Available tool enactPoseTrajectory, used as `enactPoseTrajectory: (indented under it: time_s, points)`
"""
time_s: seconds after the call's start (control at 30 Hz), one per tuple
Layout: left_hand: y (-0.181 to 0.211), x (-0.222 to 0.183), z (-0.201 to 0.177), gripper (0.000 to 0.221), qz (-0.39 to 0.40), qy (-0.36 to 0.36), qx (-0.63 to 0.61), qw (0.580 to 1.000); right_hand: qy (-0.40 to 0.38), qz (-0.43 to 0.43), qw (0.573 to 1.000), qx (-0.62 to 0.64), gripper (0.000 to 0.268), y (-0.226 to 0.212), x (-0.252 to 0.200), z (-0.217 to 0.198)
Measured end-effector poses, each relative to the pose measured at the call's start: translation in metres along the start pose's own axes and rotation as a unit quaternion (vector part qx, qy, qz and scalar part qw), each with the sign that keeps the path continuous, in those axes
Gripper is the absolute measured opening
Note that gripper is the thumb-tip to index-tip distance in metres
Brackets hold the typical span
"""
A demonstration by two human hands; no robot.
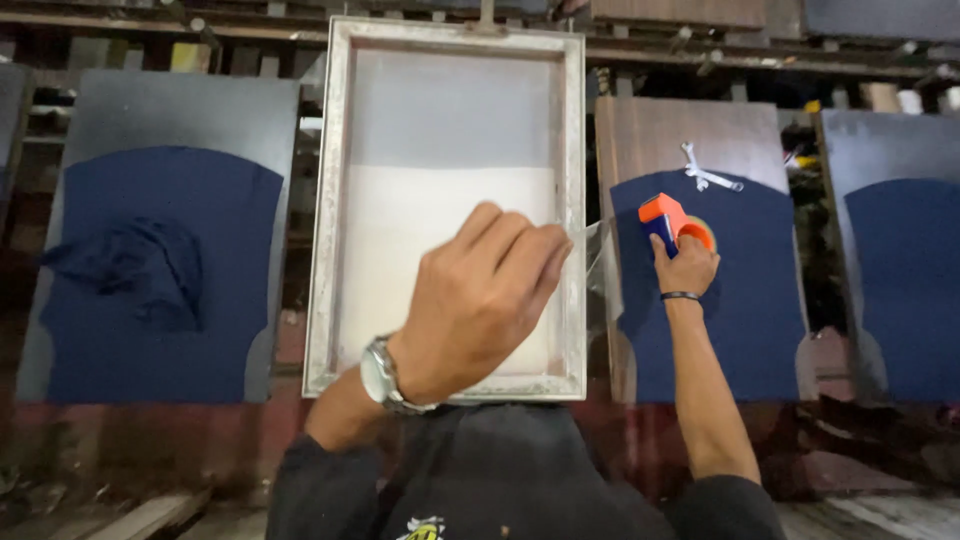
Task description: Applying adhesive tape to the edges of screen printing frames to prepare them for printing.
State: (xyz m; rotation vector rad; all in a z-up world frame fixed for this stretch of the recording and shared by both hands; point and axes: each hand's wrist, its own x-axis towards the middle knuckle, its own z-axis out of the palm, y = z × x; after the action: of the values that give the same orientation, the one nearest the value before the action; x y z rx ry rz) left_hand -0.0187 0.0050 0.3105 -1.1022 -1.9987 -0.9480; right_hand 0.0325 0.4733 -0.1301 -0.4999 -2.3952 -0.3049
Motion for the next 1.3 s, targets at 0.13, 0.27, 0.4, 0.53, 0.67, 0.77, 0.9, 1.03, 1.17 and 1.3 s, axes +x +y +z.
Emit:
enactPoseTrajectory:
  time_s: [0.13,0.27,0.4,0.53,0.67,0.77,0.9,1.03,1.17,1.3]
  points:
    - [0.006,0.019,-0.029,0.016,-0.023,-0.122,0.023,0.992,0.082,0.097,0.976,0.179,0.051,-0.096,0.039,-0.116]
    - [-0.004,0.032,-0.033,0.025,-0.049,-0.259,0.026,0.964,-0.223,0.101,0.512,0.824,0.105,-0.180,0.074,-0.213]
    - [-0.026,0.043,-0.044,0.027,-0.091,-0.329,0.070,0.937,-0.520,-0.223,0.346,0.749,0.122,-0.224,0.124,-0.277]
    - [-0.052,0.035,-0.080,0.015,-0.095,-0.291,0.111,0.946,-0.555,-0.203,0.383,0.710,0.067,-0.241,0.115,-0.276]
    - [-0.079,0.019,-0.122,0.009,-0.106,-0.231,0.080,0.964,-0.574,-0.151,0.429,0.681,0.021,-0.235,0.100,-0.254]
    - [-0.106,-0.004,-0.142,0.010,-0.140,-0.198,0.056,0.969,-0.574,-0.112,0.451,0.674,0.024,-0.216,0.097,-0.235]
    - [-0.140,-0.042,-0.143,0.011,-0.292,-0.190,-0.038,0.937,-0.567,-0.088,0.506,0.645,0.017,-0.197,0.102,-0.229]
    - [-0.192,-0.102,-0.107,0.015,-0.388,-0.127,-0.118,0.905,-0.518,-0.031,0.563,0.643,0.012,-0.183,0.114,-0.212]
    - [-0.248,-0.177,-0.041,0.023,-0.481,-0.089,-0.232,0.841,-0.402,0.009,0.681,0.612,0.016,-0.166,0.111,-0.148]
    - [-0.285,-0.239,0.027,0.026,-0.544,-0.059,-0.232,0.804,-0.427,0.039,0.730,0.532,0.017,-0.168,0.109,-0.109]
